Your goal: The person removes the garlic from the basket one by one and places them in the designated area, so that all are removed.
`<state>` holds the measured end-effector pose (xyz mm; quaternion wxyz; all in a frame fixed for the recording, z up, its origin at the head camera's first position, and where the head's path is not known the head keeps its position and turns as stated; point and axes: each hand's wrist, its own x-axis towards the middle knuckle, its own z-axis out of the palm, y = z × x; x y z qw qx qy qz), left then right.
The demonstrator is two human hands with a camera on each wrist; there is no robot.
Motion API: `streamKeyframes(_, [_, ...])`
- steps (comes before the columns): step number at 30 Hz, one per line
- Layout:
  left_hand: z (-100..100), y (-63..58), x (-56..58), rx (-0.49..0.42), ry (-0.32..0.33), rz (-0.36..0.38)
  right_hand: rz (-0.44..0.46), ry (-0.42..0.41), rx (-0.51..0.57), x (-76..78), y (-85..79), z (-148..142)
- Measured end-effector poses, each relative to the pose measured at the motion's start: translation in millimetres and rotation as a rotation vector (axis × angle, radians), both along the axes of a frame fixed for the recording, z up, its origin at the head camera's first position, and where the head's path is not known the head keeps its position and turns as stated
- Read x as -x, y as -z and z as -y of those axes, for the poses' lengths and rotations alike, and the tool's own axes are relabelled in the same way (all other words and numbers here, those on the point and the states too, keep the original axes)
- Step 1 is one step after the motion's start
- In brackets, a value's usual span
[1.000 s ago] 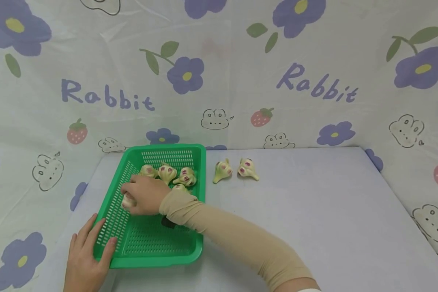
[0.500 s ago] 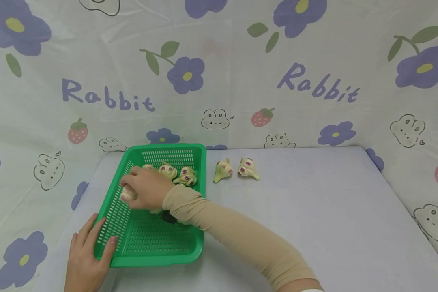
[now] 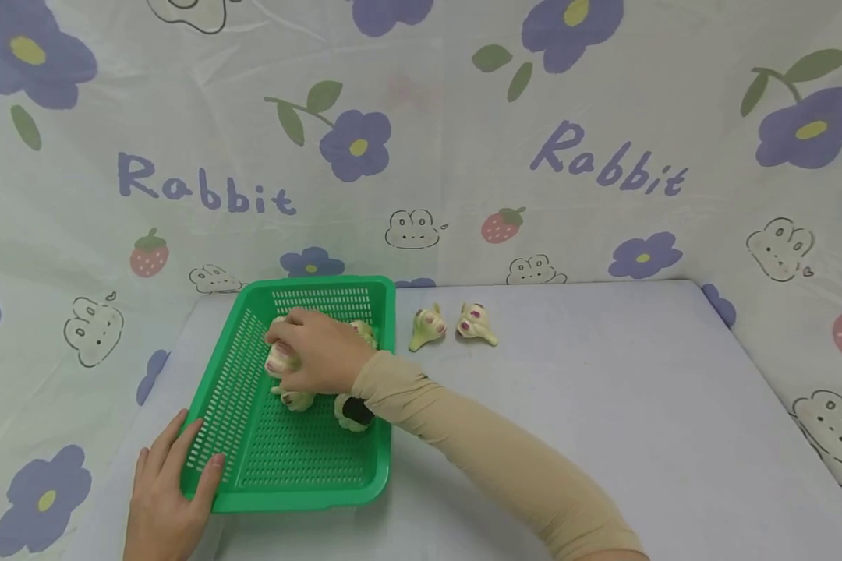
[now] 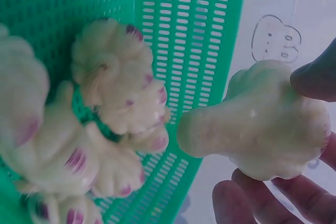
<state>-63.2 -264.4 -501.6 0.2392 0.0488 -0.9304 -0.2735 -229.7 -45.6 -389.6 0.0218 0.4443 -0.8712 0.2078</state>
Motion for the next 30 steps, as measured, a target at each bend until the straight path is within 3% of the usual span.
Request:
streamKeyframes(19, [0.5,1.5,1.3,0.005,0.006,-0.015,-0.043,0.065,0.144,8.6,2.1,-78.6])
streamKeyframes(30, [-0.1,1.2,1.6,0.019,0.003,0.000,-0.048,0.195,0.186,20.3,2.4,-125.2])
